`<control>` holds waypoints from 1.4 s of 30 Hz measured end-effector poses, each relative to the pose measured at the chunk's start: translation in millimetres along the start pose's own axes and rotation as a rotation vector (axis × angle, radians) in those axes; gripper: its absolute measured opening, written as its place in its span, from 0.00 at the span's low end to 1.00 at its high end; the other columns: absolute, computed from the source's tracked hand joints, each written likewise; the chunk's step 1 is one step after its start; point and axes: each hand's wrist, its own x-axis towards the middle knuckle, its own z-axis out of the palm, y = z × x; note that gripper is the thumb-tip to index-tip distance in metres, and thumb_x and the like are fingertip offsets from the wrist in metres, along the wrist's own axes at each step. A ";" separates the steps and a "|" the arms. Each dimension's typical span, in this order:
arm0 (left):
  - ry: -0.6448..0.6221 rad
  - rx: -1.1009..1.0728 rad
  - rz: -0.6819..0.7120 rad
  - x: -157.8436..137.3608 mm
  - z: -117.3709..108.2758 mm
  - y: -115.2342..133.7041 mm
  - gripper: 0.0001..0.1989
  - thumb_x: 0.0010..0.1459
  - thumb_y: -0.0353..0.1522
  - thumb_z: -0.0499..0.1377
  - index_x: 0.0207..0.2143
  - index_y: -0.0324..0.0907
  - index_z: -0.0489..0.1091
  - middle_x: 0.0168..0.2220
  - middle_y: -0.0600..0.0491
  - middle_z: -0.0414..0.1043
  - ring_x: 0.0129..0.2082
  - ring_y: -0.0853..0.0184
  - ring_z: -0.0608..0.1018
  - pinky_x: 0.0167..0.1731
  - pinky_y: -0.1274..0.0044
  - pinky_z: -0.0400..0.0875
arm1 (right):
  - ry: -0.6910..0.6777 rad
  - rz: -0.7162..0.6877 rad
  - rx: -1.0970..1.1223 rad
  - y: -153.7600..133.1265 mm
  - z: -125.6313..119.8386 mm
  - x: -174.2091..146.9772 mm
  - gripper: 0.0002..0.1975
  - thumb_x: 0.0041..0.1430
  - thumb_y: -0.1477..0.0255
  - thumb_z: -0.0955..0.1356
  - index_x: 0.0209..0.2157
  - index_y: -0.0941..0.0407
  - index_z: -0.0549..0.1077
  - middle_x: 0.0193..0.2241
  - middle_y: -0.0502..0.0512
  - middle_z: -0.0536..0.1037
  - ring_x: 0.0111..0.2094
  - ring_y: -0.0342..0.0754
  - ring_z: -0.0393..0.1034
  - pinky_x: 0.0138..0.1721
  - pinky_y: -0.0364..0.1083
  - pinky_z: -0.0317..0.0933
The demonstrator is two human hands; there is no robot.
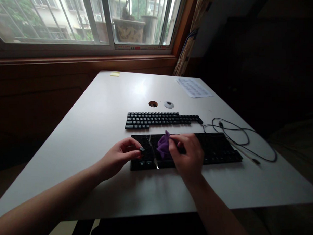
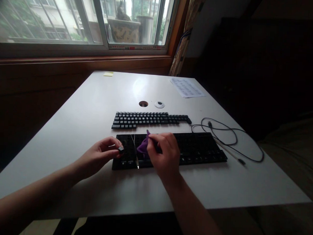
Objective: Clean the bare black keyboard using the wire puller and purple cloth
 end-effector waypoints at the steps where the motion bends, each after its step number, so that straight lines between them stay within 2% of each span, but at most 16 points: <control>1: 0.001 0.008 0.000 -0.2 -0.1 -0.3 0.10 0.54 0.31 0.69 0.36 0.39 0.72 0.37 0.51 0.73 0.35 0.69 0.75 0.37 0.77 0.69 | 0.020 0.039 -0.026 2.6 -1.8 1.8 0.10 0.58 0.78 0.70 0.41 0.52 0.75 0.36 0.54 0.73 0.36 0.49 0.67 0.37 0.51 0.66; 3: -0.001 0.035 0.002 -0.7 -0.3 -0.9 0.10 0.54 0.31 0.68 0.37 0.40 0.72 0.36 0.51 0.73 0.35 0.68 0.75 0.37 0.77 0.68 | 0.041 0.084 -0.062 6.1 -4.1 3.8 0.09 0.58 0.77 0.70 0.41 0.52 0.75 0.38 0.55 0.71 0.39 0.51 0.67 0.40 0.53 0.66; 6: -0.009 0.082 -0.001 -1.2 -0.1 -1.4 0.10 0.54 0.32 0.68 0.37 0.40 0.72 0.36 0.52 0.73 0.36 0.68 0.75 0.37 0.76 0.68 | 0.028 0.030 -0.055 5.8 -3.5 1.8 0.10 0.57 0.76 0.71 0.41 0.52 0.76 0.38 0.55 0.68 0.41 0.52 0.65 0.42 0.55 0.65; 11: -0.063 0.149 0.013 -1.2 0.4 -0.3 0.10 0.55 0.33 0.68 0.38 0.39 0.73 0.36 0.52 0.73 0.37 0.67 0.75 0.38 0.75 0.68 | -0.243 -0.204 0.163 -3.6 5.4 -7.0 0.15 0.57 0.75 0.73 0.46 0.51 0.76 0.34 0.53 0.70 0.37 0.49 0.66 0.39 0.51 0.66; 13: -0.080 0.191 0.035 -1.3 0.5 0.7 0.10 0.56 0.33 0.67 0.38 0.39 0.74 0.36 0.51 0.72 0.37 0.67 0.74 0.38 0.76 0.68 | -0.334 -0.249 0.217 -6.1 9.4 -9.1 0.17 0.57 0.73 0.73 0.49 0.50 0.76 0.34 0.53 0.72 0.37 0.49 0.66 0.41 0.51 0.66; 16: -0.095 0.254 0.062 -1.5 0.6 1.9 0.09 0.56 0.34 0.67 0.37 0.38 0.75 0.37 0.50 0.72 0.37 0.66 0.73 0.37 0.76 0.67 | -0.397 -0.258 0.241 -7.6 13.1 -10.0 0.16 0.59 0.72 0.72 0.50 0.50 0.76 0.34 0.52 0.73 0.37 0.48 0.66 0.42 0.51 0.66; 27: -0.107 0.335 0.079 -0.2 -0.7 2.3 0.10 0.56 0.36 0.66 0.36 0.39 0.78 0.37 0.50 0.71 0.36 0.65 0.74 0.37 0.75 0.68 | -0.429 -0.257 0.248 -11.2 12.7 -4.8 0.10 0.60 0.70 0.72 0.45 0.53 0.77 0.32 0.53 0.74 0.34 0.48 0.66 0.39 0.51 0.65; 32: -0.087 0.254 0.073 -0.6 1.0 4.6 0.10 0.58 0.36 0.65 0.38 0.39 0.77 0.37 0.50 0.72 0.35 0.66 0.75 0.38 0.75 0.69 | -0.406 -0.218 0.272 -6.9 10.9 -1.2 0.09 0.59 0.70 0.72 0.42 0.53 0.77 0.32 0.53 0.73 0.35 0.48 0.67 0.38 0.50 0.65; 38: -0.002 0.235 0.067 0.9 0.2 6.9 0.10 0.60 0.37 0.63 0.36 0.38 0.74 0.31 0.52 0.72 0.33 0.68 0.73 0.35 0.77 0.66 | -0.365 -0.116 0.209 19.2 7.4 32.9 0.07 0.59 0.70 0.73 0.40 0.53 0.77 0.33 0.52 0.71 0.36 0.47 0.67 0.39 0.48 0.65; 42: 0.016 0.302 0.103 3.8 -3.0 7.9 0.11 0.61 0.37 0.62 0.35 0.37 0.73 0.31 0.52 0.71 0.33 0.68 0.72 0.35 0.77 0.66 | -0.469 -0.134 0.082 47.1 23.1 58.1 0.05 0.57 0.71 0.74 0.36 0.54 0.78 0.29 0.50 0.70 0.35 0.47 0.66 0.39 0.47 0.63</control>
